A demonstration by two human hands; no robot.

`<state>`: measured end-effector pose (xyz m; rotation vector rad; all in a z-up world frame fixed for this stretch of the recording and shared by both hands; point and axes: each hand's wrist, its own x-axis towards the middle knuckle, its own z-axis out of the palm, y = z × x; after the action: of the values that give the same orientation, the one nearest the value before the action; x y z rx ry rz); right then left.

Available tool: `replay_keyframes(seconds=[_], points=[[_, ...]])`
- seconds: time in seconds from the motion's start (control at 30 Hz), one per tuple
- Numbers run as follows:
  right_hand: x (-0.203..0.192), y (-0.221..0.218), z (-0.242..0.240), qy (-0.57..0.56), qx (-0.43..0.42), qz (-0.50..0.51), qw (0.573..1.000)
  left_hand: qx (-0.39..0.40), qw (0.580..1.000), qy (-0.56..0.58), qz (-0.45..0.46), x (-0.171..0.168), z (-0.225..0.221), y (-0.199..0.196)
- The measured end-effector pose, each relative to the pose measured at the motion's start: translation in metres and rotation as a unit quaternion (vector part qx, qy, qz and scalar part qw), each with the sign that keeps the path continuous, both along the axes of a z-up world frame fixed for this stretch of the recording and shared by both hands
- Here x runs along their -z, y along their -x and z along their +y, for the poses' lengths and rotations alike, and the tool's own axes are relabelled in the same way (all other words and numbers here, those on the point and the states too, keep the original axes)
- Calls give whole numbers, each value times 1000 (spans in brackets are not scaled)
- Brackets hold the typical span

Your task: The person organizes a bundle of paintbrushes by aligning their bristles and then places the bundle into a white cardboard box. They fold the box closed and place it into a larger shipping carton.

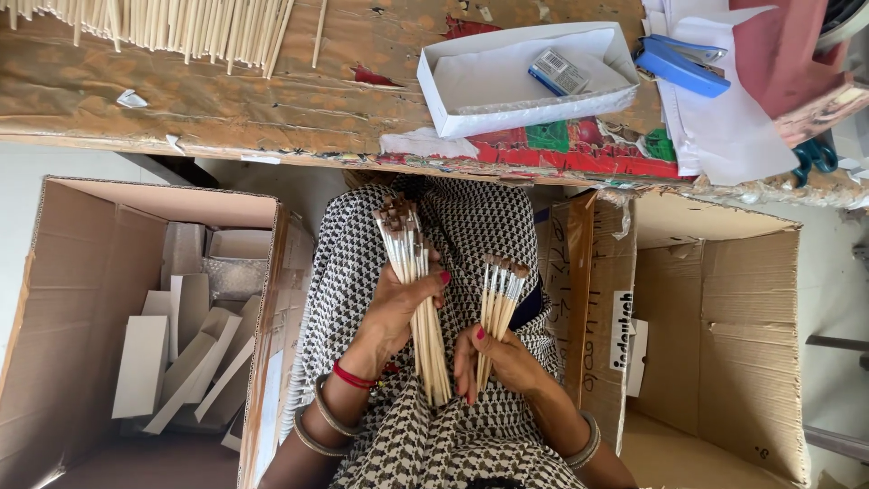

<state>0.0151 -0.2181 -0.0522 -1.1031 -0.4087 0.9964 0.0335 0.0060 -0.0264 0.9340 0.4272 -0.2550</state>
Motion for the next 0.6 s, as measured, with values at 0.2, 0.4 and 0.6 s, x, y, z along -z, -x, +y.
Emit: replay_keyframes(seconds=[0.2,0.4,0.6], points=[[4,3,-2,2,-42,55,998,55,994,23,-88,-14,-12,6],[-5,2,11,47,-7,18,999,71,989,-39,-123,-6,-4,11],[-58,-30,25,181,78,-185,963,18,992,-117,50,5,19,36]])
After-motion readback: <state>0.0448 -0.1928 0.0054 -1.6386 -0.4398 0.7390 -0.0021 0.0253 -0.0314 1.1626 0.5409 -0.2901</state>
